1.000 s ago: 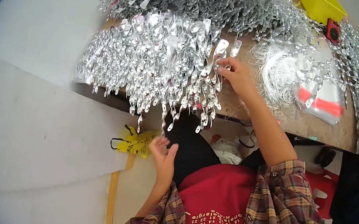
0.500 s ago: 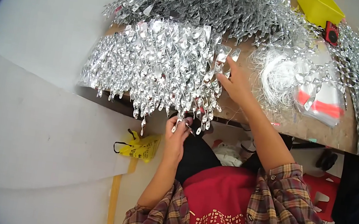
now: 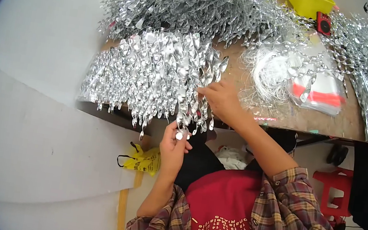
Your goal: Packaging silver tinsel decorations into clear plastic bags at a workstation.
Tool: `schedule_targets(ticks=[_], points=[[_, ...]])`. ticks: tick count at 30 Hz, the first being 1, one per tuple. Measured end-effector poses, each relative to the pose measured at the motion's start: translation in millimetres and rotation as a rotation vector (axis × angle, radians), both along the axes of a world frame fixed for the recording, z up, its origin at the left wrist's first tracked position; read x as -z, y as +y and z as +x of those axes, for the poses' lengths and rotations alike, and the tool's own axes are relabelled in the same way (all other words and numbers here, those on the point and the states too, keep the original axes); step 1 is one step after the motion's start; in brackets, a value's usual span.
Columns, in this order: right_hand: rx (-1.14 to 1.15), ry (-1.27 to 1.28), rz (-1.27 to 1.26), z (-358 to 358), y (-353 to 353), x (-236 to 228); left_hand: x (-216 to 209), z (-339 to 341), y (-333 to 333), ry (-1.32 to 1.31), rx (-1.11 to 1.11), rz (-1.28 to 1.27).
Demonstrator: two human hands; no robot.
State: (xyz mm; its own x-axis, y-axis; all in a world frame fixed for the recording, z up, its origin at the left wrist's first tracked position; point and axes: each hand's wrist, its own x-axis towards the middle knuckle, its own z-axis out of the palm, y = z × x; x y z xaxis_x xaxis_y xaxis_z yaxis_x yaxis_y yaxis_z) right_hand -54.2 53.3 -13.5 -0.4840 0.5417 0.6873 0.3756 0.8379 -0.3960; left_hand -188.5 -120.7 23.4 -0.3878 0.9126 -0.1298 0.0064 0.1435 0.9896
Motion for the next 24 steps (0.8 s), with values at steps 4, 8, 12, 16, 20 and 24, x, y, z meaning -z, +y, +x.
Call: schedule_targets(ticks=[4,8,12,16,20,24], points=[[0.000,-0.067,-0.073,4.6,8.6,11.3,14.5,-10.6,1.8,-0.050,0.052,-0.046],[0.042,0.074,-0.335,18.0,11.5,-14.1,19.9,-36.8,-4.5,0.003,-0.044,-0.007],[0.048,0.074,-0.105,50.7,28.2,-18.2,-5.9,-22.4,10.4,-0.064,0.024,0.023],[0.164,-0.152,-0.199,72.4,33.7,14.0,-12.6,20.8,47.1,-0.272,0.228,-0.026],[0.208,0.029,-0.623,68.7,14.3,1.0,12.4,50.9,70.7,-0.057,0.298,0.047],[0.190,0.063,-0.736,65.2,3.6,-13.4,15.4,55.8,71.6,0.234,0.433,0.071]])
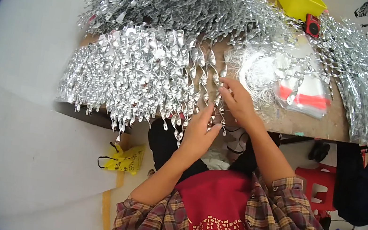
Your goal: Packaging silver tinsel decorations into clear plastic bags at a workstation.
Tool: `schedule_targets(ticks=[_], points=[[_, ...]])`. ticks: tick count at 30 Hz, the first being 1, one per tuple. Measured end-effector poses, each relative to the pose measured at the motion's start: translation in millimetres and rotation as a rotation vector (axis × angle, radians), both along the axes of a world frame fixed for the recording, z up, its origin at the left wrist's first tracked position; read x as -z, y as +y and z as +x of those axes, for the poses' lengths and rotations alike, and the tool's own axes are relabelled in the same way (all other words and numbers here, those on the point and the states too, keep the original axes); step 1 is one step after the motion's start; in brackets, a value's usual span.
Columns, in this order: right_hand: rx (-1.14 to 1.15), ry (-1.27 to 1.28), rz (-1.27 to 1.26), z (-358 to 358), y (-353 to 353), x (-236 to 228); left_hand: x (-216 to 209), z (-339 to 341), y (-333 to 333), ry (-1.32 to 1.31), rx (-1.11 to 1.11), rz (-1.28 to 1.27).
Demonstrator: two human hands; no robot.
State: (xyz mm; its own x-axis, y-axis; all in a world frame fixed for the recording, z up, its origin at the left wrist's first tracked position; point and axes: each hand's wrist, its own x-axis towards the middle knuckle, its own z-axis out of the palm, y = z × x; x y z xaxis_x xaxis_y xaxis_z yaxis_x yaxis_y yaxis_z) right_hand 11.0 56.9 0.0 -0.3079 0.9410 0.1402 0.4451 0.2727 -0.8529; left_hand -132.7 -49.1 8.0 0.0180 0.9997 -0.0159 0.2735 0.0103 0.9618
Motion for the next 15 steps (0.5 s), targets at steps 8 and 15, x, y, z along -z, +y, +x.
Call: schedule_targets(ticks=[8,15], points=[[-0.050,-0.455,0.061,-24.0,-0.8,-13.5,-12.4,-32.0,34.0,0.715,-0.231,0.434],[-0.022,-0.172,-0.004,-33.1,12.8,9.0,6.3,-30.5,47.7,0.818,-0.190,0.333]])
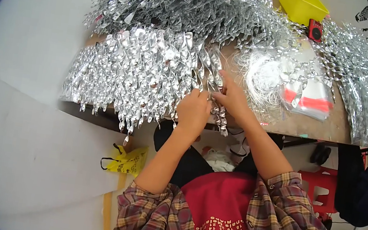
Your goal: Packaging silver tinsel decorations into clear plastic bags at a workstation.
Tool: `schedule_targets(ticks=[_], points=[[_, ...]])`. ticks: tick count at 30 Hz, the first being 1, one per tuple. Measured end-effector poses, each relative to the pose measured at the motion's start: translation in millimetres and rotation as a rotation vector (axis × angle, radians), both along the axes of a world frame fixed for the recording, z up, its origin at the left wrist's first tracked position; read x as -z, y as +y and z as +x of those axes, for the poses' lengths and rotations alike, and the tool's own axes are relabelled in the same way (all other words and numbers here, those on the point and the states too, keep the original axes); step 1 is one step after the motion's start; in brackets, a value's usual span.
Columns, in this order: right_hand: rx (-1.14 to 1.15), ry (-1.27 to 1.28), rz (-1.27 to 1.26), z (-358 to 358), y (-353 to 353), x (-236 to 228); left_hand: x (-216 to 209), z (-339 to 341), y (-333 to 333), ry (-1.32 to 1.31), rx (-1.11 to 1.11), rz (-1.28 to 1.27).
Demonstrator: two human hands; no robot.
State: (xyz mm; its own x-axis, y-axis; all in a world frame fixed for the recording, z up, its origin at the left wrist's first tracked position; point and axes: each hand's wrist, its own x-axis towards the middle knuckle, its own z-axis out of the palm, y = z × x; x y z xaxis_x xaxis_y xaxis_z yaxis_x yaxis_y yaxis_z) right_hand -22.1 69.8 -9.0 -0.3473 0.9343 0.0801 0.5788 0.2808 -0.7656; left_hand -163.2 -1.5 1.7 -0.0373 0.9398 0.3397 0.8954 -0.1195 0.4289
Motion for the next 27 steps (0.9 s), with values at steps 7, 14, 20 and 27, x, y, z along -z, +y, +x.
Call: schedule_targets(ticks=[7,14,20,27], points=[[0.121,-0.067,0.096,14.5,3.2,5.6,6.5,-3.2,-0.1,-0.066,0.024,0.054],[0.141,-0.242,0.592,27.1,-0.5,-8.5,5.9,-19.5,-0.7,-0.052,0.054,-0.004],[-0.264,-0.103,0.488,-6.2,4.1,6.3,-1.0,-27.6,4.6,0.046,0.091,-0.024],[-0.162,-0.237,0.576,14.4,15.0,10.2,-5.1,-43.3,0.0,-0.071,0.094,0.009]])
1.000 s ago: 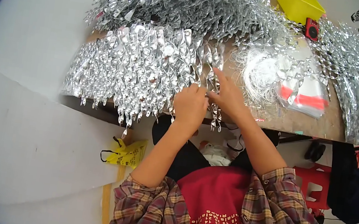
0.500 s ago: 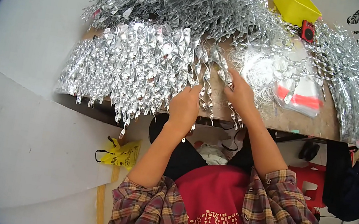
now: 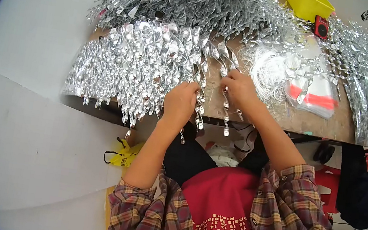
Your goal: Packaging silver tinsel decorations into clear plastic bags at a workstation.
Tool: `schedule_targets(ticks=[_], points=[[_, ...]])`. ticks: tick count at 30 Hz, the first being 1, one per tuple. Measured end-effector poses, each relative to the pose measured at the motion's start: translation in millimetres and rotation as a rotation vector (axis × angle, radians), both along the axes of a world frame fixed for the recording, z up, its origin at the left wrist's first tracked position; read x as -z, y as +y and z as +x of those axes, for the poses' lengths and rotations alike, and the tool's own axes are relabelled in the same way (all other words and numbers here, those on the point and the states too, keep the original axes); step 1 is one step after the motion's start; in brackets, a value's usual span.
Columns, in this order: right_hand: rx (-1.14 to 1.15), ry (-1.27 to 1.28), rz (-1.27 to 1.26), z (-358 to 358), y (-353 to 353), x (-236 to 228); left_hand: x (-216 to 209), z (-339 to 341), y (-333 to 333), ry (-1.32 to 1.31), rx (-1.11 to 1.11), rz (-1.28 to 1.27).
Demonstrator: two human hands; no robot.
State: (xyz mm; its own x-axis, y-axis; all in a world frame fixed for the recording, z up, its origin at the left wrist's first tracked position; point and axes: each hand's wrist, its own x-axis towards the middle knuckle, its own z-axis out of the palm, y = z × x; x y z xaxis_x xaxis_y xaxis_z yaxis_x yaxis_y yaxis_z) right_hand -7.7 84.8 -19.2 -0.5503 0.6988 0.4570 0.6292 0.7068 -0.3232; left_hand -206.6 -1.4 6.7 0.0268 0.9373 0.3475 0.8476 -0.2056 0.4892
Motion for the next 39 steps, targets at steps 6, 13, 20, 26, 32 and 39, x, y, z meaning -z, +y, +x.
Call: schedule_targets(ticks=[6,13,20,26,32,39], points=[[-0.019,0.109,-0.171,20.9,4.1,2.2,2.4,4.1,2.1,-0.037,-0.030,0.075],[0.107,0.068,-0.270,26.3,-4.1,-5.4,-7.7,22.1,-17.7,-0.280,-0.123,0.054],[0.097,0.218,-0.040,21.2,-9.9,-8.3,9.7,50.6,-27.9,-0.393,-0.054,0.068],[-0.005,0.451,-0.884,-13.8,-8.8,-7.2,-2.4,50.0,-41.5,-0.273,-0.080,-0.007],[0.046,0.603,-0.933,-11.5,-10.4,-22.3,-13.0,-51.8,-44.8,0.312,-0.455,0.313],[0.015,0.914,-1.294,7.9,-20.1,-44.7,-26.7,-57.0,-39.4,0.229,-0.420,0.238]])
